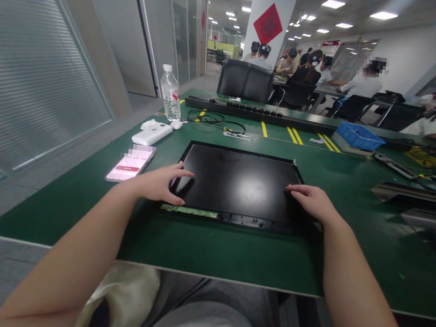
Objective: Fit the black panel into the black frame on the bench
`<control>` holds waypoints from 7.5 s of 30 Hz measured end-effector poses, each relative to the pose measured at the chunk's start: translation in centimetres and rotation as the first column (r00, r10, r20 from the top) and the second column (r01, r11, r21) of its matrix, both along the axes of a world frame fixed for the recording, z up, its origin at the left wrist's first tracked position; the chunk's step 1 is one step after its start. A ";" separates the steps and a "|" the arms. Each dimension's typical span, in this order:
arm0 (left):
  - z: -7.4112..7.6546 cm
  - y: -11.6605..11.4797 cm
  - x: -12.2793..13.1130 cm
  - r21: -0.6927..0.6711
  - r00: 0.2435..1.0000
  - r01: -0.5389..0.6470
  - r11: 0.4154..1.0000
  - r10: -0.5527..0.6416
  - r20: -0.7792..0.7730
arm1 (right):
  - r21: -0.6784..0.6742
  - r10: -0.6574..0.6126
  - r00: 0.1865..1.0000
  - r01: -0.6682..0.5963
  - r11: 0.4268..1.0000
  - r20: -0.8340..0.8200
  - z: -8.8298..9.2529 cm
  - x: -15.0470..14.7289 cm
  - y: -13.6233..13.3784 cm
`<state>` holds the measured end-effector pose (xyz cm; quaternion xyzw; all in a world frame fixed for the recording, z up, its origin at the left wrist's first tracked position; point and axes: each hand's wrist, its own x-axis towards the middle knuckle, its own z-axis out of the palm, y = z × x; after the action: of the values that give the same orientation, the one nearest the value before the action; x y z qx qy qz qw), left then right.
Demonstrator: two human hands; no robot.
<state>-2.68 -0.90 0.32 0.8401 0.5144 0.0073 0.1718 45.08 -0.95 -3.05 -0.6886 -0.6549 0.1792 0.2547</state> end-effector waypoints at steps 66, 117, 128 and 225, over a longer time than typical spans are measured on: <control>1.0 -0.2 -1.0 0.041 0.992 -0.049 0.998 0.044 0.118 | 0.045 -0.015 0.998 0.013 0.999 0.057 0.0 -0.1 0.0; 1.6 -0.4 -1.0 0.016 0.999 -0.027 1.000 0.027 0.027 | -0.007 0.037 0.998 -0.037 0.999 0.055 -0.3 0.3 0.2; 1.3 -0.2 -1.4 -0.019 0.996 -0.046 0.999 0.047 0.072 | 0.006 0.015 0.998 -0.016 1.000 0.068 -0.2 0.2 0.1; -1.4 2.2 1.5 -0.706 -0.084 -0.394 0.588 0.742 0.665 | 0.029 -0.346 0.937 0.347 0.937 -0.053 0.2 1.0 0.3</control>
<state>-1.21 1.29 -1.12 0.3049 0.5994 0.5059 0.5401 46.05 -0.61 -2.84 -0.7837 -0.5205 0.1352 0.3109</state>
